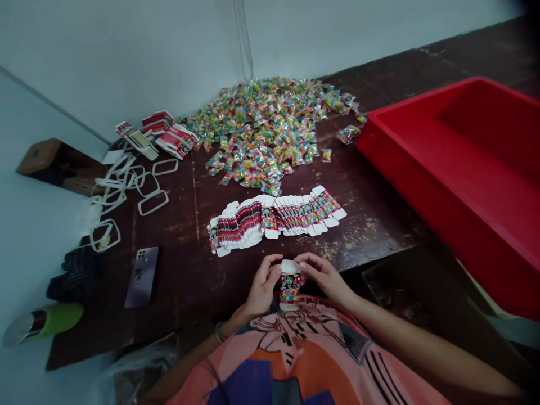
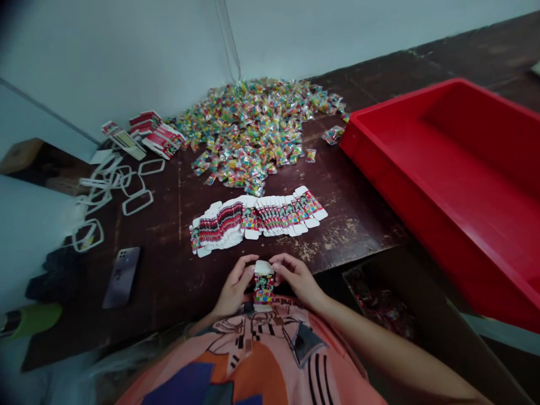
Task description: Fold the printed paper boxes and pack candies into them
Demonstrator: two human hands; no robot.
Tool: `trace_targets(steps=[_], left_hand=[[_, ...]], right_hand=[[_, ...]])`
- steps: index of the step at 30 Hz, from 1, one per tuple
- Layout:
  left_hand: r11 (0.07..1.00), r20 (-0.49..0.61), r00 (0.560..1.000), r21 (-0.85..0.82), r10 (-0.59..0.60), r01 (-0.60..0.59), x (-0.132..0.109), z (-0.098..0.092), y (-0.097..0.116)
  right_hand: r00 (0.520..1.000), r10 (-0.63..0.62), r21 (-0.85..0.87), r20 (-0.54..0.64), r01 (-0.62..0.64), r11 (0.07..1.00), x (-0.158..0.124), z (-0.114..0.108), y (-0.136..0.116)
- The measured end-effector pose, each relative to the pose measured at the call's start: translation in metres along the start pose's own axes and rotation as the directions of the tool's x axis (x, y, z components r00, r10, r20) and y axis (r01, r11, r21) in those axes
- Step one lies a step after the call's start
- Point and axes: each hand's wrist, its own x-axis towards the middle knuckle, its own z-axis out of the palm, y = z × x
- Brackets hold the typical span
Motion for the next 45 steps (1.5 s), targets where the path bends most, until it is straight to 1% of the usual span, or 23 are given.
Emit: trace_targets(steps=[2, 4, 7, 10, 12, 14, 17, 21, 22, 24, 26, 27, 28, 30, 32, 34, 35, 37, 39, 40, 42, 43, 45], left_hand=[[0.983, 0.034, 0.993, -0.143, -0.111, 0.115, 0.002, 0.002, -0.002], [0.933, 0.099, 0.977, -0.291, -0.191, 0.212, 0.004, 0.005, -0.003], [0.851, 0.216, 0.946, -0.422, -0.242, 0.314, 0.006, 0.009, -0.001], [0.809, 0.36, 0.89, -0.412, -0.278, 0.42, 0.007, 0.01, 0.003], [0.808, 0.414, 0.869, -0.392, -0.271, 0.439, 0.006, 0.01, 0.006], [0.813, 0.432, 0.866, -0.389, -0.254, 0.433, 0.006, 0.01, 0.006], [0.797, 0.44, 0.856, -0.395, -0.272, 0.457, 0.006, 0.01, 0.003], [0.76, 0.435, 0.847, -0.424, -0.306, 0.493, 0.008, 0.007, -0.003], [0.751, 0.435, 0.843, -0.427, -0.317, 0.503, 0.009, 0.006, -0.004], [0.747, 0.428, 0.838, -0.42, -0.337, 0.515, 0.01, 0.006, -0.006], [0.765, 0.402, 0.85, -0.406, -0.342, 0.5, 0.011, 0.008, -0.007], [0.777, 0.391, 0.856, -0.396, -0.339, 0.489, 0.011, 0.009, -0.007], [0.788, 0.386, 0.859, -0.385, -0.336, 0.481, 0.012, 0.01, -0.006], [0.794, 0.406, 0.851, -0.367, -0.333, 0.485, 0.012, 0.011, -0.004], [0.79, 0.429, 0.845, -0.372, -0.32, 0.488, 0.012, 0.011, -0.002], [0.788, 0.421, 0.855, -0.394, -0.303, 0.473, 0.012, 0.01, -0.002], [0.787, 0.411, 0.861, -0.405, -0.299, 0.466, 0.012, 0.009, -0.002], [0.777, 0.404, 0.864, -0.421, -0.302, 0.468, 0.013, 0.009, -0.004], [0.763, 0.406, 0.862, -0.437, -0.305, 0.476, 0.013, 0.009, -0.006], [0.759, 0.4, 0.865, -0.448, -0.303, 0.473, 0.013, 0.009, -0.007], [0.759, 0.384, 0.873, -0.458, -0.301, 0.463, 0.012, 0.009, -0.01], [0.764, 0.379, 0.876, -0.455, -0.299, 0.458, 0.012, 0.01, -0.012], [0.794, 0.382, 0.88, -0.421, -0.283, 0.439, 0.013, 0.01, -0.015]], right_hand=[[0.997, -0.043, 0.022, -0.07, 0.045, 0.999, -0.006, 0.006, 0.007], [0.995, -0.019, 0.036, -0.099, 0.023, 0.999, -0.01, 0.008, 0.01], [0.998, 0.042, 0.039, -0.035, -0.041, 0.998, -0.01, 0.004, 0.005], [0.996, 0.049, 0.037, 0.073, -0.052, 0.998, -0.008, -0.004, -0.007], [0.985, 0.071, 0.043, 0.157, -0.079, 0.996, -0.007, -0.007, -0.015], [0.97, 0.097, 0.005, 0.221, -0.101, 0.995, -0.005, -0.008, -0.021], [0.964, 0.116, -0.084, 0.241, -0.098, 0.992, 0.001, -0.008, -0.026], [0.952, 0.132, -0.096, 0.278, -0.109, 0.989, 0.008, -0.011, -0.033], [0.955, 0.112, -0.116, 0.274, -0.083, 0.99, 0.008, -0.011, -0.035], [0.971, 0.013, -0.227, 0.239, 0.043, 0.973, 0.008, -0.011, -0.04], [0.969, -0.123, -0.38, 0.215, 0.199, 0.903, 0.008, -0.01, -0.044], [0.963, -0.164, -0.435, 0.213, 0.244, 0.867, 0.009, -0.01, -0.046], [0.963, -0.159, -0.458, 0.216, 0.244, 0.855, 0.012, -0.011, -0.047], [0.964, 0.014, -0.404, 0.266, 0.099, 0.909, 0.017, -0.017, -0.047], [0.902, 0.233, -0.287, 0.362, -0.13, 0.949, 0.021, -0.023, -0.046], [0.837, 0.332, -0.188, 0.436, -0.276, 0.942, 0.022, -0.027, -0.044], [0.839, 0.33, -0.153, 0.434, -0.292, 0.944, 0.021, -0.026, -0.042], [0.891, 0.266, -0.131, 0.368, -0.234, 0.963, 0.017, -0.019, -0.038], [0.959, 0.126, -0.204, 0.252, -0.075, 0.976, 0.013, -0.009, -0.033], [0.981, 0.033, -0.272, 0.193, 0.021, 0.962, 0.012, -0.004, -0.031], [0.988, -0.1, -0.417, 0.119, 0.141, 0.898, 0.011, 0.002, -0.027], [0.987, -0.12, -0.467, 0.111, 0.158, 0.87, 0.012, 0.003, -0.026], [0.98, -0.089, -0.52, 0.179, 0.171, 0.837, 0.013, 0.0, -0.029]])
